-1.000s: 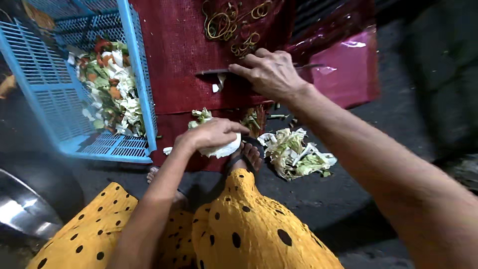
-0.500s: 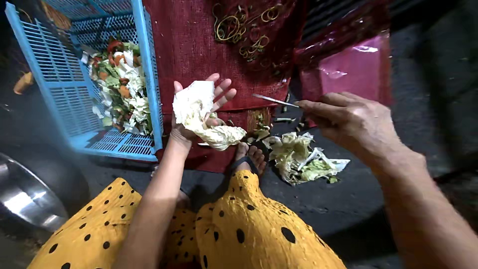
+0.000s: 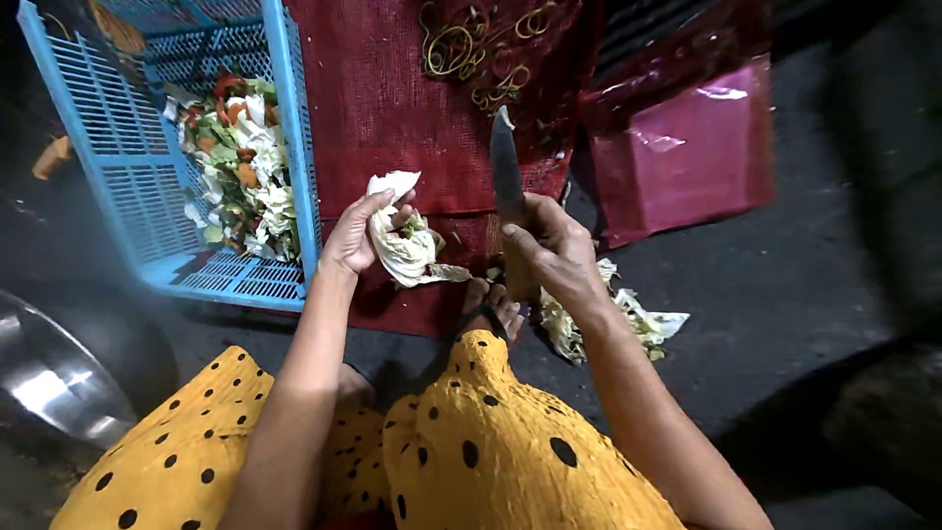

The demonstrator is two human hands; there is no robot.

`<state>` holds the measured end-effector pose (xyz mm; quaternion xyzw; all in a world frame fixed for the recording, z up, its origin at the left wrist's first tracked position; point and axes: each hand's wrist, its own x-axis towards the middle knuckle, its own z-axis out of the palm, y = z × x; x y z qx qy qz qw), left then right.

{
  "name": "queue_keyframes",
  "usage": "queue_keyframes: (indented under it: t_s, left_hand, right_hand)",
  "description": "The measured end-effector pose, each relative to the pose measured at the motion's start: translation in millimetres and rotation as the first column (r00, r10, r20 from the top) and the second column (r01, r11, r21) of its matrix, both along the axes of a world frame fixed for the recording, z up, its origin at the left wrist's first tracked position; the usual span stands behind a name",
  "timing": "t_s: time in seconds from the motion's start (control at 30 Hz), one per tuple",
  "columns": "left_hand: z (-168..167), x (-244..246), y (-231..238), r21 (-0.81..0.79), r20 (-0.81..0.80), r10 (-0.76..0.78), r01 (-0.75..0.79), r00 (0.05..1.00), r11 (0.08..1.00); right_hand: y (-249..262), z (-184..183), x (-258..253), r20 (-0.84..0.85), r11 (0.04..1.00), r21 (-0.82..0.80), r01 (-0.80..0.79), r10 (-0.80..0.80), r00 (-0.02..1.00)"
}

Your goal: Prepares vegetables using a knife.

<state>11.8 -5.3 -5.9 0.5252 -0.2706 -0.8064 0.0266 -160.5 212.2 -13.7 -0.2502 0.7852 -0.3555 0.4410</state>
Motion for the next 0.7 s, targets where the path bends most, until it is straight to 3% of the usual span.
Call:
queue_keyframes:
  t_s: [0.13, 0.2, 0.23, 0.3, 0.37, 0.43, 0.57, 0.7]
  left_hand:
    - [3, -24, 1, -0.136, 0.009, -0.131, 0.131, 0.991, 0.982]
    - [-1, -35, -2, -0.3, 0.085, -0.264, 0.277, 0.961, 0.913]
    - [-5, -38, -6, -0.405, 0.204, -0.337, 0.393, 0.919, 0.826]
    - [-9, -44, -17, -0.507, 0.529, -0.398, 0.655, 0.75, 0.56]
    - [-5, -45, -24, -0.468, 0.751, -0.322, 0.809, 0.576, 0.357]
    - [-3, -38, -29, -0.45, 0.826, -0.233, 0.849, 0.513, 0.276]
    - [-7, -20, -34, -0.511, 0.832, -0.129, 0.835, 0.54, 0.205]
    - [-14, -26, -23, -0.585, 0.807, 0.02, 0.803, 0.591, -0.112]
  right_hand:
    - [-17, 9, 9, -0.154, 1.0, -0.01, 0.015, -0.017, 0.988]
    - [-27, 11, 11, -0.297, 0.998, -0.039, -0.038, 0.025, 0.955]
    - [-32, 9, 11, -0.349, 0.997, -0.046, -0.067, 0.047, 0.936]
    - [-44, 0, 12, -0.411, 0.996, -0.03, -0.081, 0.061, 0.91]
    - [-55, -14, 13, -0.46, 0.996, 0.019, -0.091, 0.09, 0.883]
    - [-61, -22, 15, -0.448, 0.994, 0.057, -0.092, 0.108, 0.887]
    - [-62, -33, 20, -0.254, 0.999, 0.039, 0.005, 0.005, 0.967]
    - [-58, -36, 17, -0.166, 0.997, 0.034, 0.068, -0.062, 0.984]
